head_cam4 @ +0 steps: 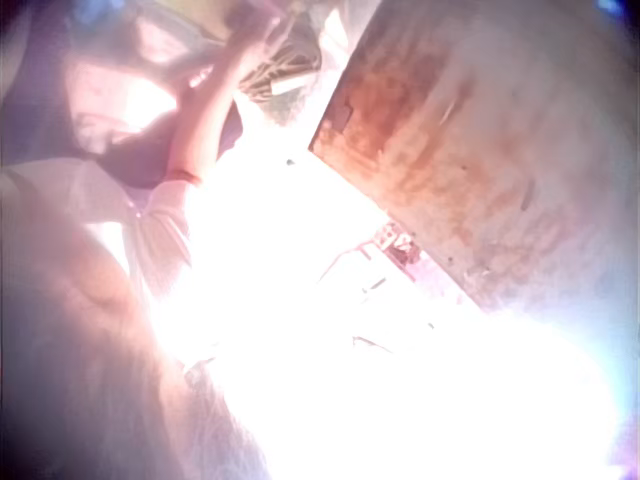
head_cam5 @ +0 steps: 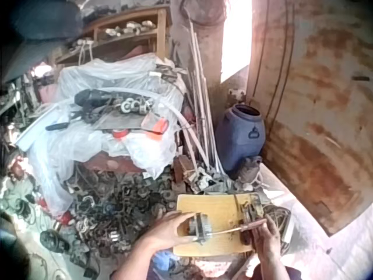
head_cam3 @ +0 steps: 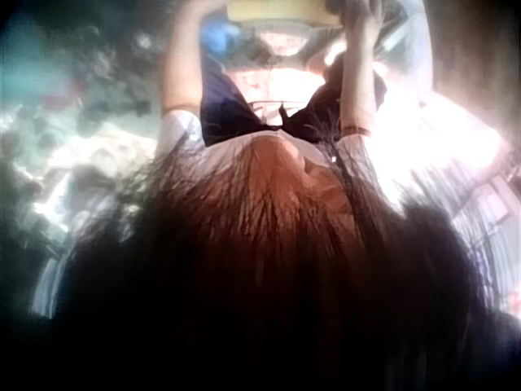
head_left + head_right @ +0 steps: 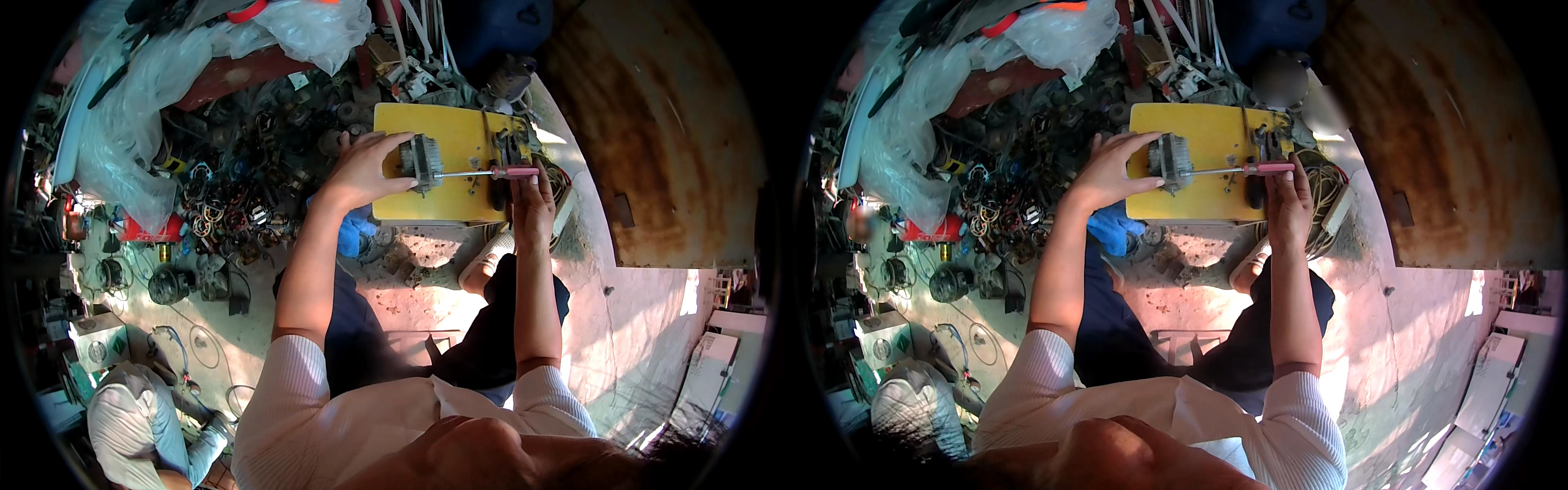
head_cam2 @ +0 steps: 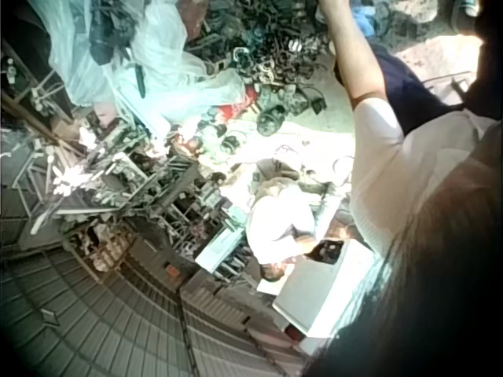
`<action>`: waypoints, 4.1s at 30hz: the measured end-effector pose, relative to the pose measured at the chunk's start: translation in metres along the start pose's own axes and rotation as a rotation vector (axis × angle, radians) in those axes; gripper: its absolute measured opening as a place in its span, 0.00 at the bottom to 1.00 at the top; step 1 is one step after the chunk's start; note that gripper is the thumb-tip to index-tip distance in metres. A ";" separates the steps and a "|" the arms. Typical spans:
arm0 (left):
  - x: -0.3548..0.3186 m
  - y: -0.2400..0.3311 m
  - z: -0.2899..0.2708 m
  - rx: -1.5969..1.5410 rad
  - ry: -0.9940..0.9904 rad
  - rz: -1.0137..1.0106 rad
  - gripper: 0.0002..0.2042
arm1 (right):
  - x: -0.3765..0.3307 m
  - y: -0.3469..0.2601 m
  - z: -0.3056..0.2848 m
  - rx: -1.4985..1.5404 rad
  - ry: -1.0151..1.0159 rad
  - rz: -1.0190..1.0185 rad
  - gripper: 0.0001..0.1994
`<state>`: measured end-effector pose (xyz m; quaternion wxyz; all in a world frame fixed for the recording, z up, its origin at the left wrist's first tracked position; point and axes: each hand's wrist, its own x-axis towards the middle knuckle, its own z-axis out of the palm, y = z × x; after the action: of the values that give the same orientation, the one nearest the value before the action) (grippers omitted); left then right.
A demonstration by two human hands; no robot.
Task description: The person uses a screwdriver to loosen and remove screws from a small metal motor assembly held on a yellow board.
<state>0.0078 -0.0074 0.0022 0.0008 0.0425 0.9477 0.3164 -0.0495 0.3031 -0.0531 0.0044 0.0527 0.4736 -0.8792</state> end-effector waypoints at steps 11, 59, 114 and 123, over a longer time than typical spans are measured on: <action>0.000 -0.005 0.000 -0.004 0.015 0.002 0.39 | 0.007 -0.001 0.004 0.032 -0.016 -0.036 0.22; 0.001 -0.001 -0.003 0.008 -0.005 -0.024 0.41 | 0.007 0.005 0.009 0.034 -0.007 -0.082 0.23; -0.002 0.004 -0.008 -0.006 -0.061 -0.054 0.42 | 0.003 -0.003 0.023 0.077 0.194 -0.004 0.22; -0.002 0.005 -0.009 -0.003 -0.066 -0.049 0.41 | 0.001 -0.002 0.020 0.130 0.087 0.005 0.22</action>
<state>0.0101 -0.0089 0.0125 0.0398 0.0295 0.9474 0.3163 -0.0522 0.2875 -0.0403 -0.0173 0.0921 0.4151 -0.9049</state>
